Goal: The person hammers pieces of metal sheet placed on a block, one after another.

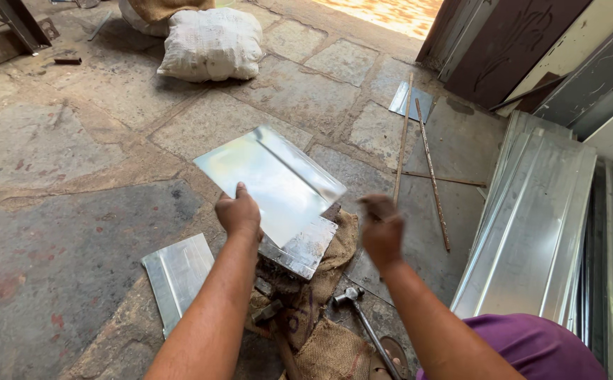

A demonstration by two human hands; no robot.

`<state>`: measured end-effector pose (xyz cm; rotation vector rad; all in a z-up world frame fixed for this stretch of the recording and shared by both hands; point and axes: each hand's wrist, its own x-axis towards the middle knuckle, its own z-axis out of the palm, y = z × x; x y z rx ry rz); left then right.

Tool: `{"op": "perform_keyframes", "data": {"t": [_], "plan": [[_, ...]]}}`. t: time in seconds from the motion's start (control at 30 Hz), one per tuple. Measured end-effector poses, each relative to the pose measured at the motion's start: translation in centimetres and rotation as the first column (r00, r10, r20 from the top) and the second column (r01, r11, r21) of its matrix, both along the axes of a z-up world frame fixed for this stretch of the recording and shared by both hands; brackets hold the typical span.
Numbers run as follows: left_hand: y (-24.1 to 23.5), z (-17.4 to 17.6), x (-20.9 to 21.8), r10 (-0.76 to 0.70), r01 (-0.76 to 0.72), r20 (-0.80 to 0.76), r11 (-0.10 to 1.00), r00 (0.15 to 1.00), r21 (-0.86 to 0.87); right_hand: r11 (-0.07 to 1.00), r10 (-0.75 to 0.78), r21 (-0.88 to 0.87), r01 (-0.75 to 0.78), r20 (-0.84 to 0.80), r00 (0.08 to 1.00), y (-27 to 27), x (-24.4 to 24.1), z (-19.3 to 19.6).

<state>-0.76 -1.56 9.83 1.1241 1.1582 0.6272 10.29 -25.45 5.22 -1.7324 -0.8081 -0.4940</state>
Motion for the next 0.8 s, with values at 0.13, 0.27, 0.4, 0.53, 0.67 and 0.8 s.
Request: {"op": "perform_keyframes", "data": {"t": [0.13, 0.27, 0.4, 0.53, 0.67, 0.8], "plan": [[-0.5, -0.9, 0.0, -0.085, 0.084, 0.021, 0.996, 0.996, 0.043, 0.924, 0.117, -0.381, 0.024, 0.342, 0.933, 1.5, -2.2, 0.3], [-2.2, -2.2, 0.4, -0.252, 0.246, 0.055, 0.965, 0.966, 0.094, 0.913, -0.11, -0.408, 0.026, -0.184, 0.977, 1.3, 0.0, 1.0], [-1.6, -2.1, 0.1, -0.243, 0.242, 0.037, 0.97, 0.969, 0.031, 0.982, 0.005, 0.102, 0.158, -0.856, 0.517, -0.2, 3.3, 1.0], [0.0, -1.1, -0.7, -0.136, 0.136, 0.004, 0.991, 0.991, -0.007, 0.806, 0.386, 0.546, 0.229, -0.778, 0.496, -0.5, 2.6, 0.1], [0.9, -1.0, -1.0, -0.031, 0.029, -0.025, 0.996, 0.999, -0.084, 0.989, 0.148, -0.008, -0.15, -0.106, 0.983, 1.0, -1.8, -0.7], [0.2, -1.7, -0.7, -0.171, 0.175, -0.079, 0.983, 0.982, 0.05, 0.789, 0.127, -0.612, -0.052, 0.08, 0.989, 2.5, -3.8, -0.1]]}}
